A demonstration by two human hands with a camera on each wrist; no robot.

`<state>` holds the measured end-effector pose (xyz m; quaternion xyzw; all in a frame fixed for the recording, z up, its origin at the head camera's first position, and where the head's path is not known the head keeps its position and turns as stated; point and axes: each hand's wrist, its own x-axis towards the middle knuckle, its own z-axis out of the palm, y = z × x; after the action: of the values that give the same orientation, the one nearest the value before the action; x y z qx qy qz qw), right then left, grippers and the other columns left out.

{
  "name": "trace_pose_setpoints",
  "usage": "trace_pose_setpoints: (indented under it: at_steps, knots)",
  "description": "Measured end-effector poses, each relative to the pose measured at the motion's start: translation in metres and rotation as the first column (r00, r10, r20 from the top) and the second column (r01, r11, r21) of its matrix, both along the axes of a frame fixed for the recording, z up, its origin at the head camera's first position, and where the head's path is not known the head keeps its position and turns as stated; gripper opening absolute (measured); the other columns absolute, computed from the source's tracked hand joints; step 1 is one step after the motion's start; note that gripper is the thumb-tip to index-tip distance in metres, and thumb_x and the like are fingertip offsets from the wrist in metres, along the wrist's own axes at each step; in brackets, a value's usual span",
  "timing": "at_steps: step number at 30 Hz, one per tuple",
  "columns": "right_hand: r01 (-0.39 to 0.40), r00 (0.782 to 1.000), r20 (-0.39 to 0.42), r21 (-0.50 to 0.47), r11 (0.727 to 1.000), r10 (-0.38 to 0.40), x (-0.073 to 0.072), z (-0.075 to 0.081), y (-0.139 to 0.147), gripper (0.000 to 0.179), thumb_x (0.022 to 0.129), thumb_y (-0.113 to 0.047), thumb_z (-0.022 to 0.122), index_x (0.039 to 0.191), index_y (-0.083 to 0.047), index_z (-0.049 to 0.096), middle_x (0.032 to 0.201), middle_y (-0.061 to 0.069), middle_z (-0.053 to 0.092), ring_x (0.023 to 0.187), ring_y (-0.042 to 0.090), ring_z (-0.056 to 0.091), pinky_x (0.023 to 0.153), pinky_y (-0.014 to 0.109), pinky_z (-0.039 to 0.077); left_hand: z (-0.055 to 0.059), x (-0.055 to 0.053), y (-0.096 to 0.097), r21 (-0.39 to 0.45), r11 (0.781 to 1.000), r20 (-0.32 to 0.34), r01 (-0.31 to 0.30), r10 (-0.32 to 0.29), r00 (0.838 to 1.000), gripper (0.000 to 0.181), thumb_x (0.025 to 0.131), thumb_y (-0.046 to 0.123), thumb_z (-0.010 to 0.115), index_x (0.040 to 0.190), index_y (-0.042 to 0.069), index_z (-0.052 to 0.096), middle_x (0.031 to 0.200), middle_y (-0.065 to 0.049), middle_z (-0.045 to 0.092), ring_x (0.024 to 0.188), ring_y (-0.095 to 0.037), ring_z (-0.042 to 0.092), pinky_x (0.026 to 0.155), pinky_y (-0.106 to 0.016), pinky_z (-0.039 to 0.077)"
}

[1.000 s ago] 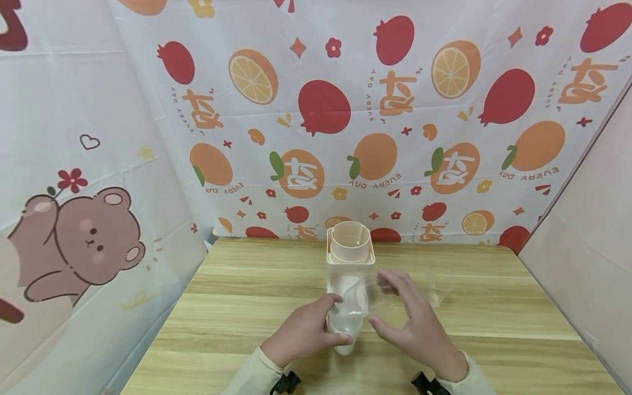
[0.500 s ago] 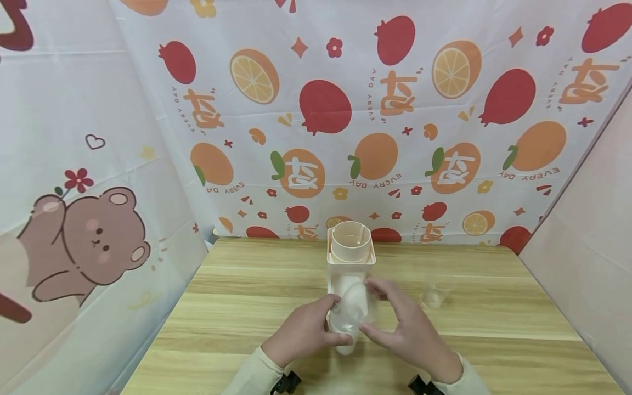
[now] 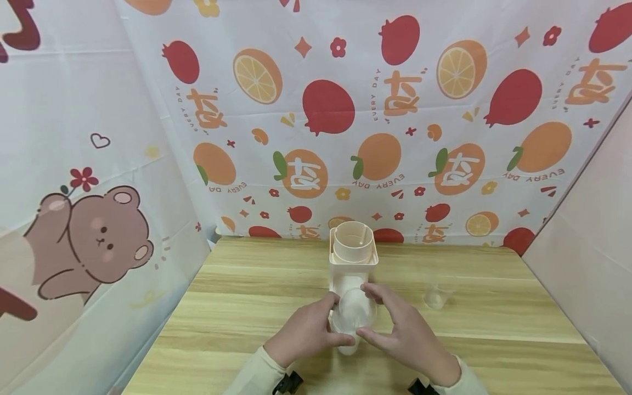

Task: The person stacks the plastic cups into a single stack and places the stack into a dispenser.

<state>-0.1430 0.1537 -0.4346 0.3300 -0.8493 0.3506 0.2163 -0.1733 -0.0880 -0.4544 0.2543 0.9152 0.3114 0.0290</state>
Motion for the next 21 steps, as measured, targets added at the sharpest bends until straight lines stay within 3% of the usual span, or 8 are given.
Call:
trace_pose_setpoints:
  at_steps: [9, 16, 21]
  knots:
    - [0.023, 0.999, 0.024, 0.042, 0.999, -0.024, 0.0004, -0.0023, -0.0009, 0.073, 0.087, -0.041, 0.084, 0.147, -0.013, 0.052, 0.133, -0.001, 0.065, 0.118, 0.018, 0.065, 0.094, 0.043, 0.056, 0.0000, 0.0013, 0.0005, 0.012, 1.000, 0.007, 0.008, -0.008, 1.000, 0.069, 0.076, 0.060, 0.085, 0.120, 0.017, 0.055, 0.087, 0.009, 0.063, 0.067, -0.001, 0.056, 0.063, -0.025, 0.047]
    - [0.018, 1.000, 0.017, 0.048, 0.999, -0.018, 0.0001, -0.0044, -0.0013, 0.074, 0.086, -0.042, 0.084, 0.146, -0.013, 0.053, 0.128, 0.000, 0.066, 0.116, 0.020, 0.066, 0.093, 0.044, 0.056, -0.0010, 0.0016, -0.0002, -0.027, 1.000, -0.062, -0.008, 0.006, 0.998, 0.068, 0.073, 0.063, 0.085, 0.116, 0.020, 0.057, 0.081, 0.012, 0.064, 0.063, 0.001, 0.054, 0.060, -0.025, 0.045]
    - [0.020, 1.000, 0.019, 0.054, 0.998, -0.021, 0.0007, -0.0048, -0.0014, 0.075, 0.086, -0.041, 0.085, 0.147, -0.013, 0.052, 0.129, -0.002, 0.065, 0.117, 0.020, 0.065, 0.094, 0.044, 0.056, -0.0008, 0.0015, -0.0003, -0.030, 0.999, -0.074, -0.009, 0.007, 0.997, 0.070, 0.072, 0.064, 0.086, 0.118, 0.018, 0.059, 0.081, 0.009, 0.066, 0.062, 0.001, 0.054, 0.060, -0.025, 0.045]
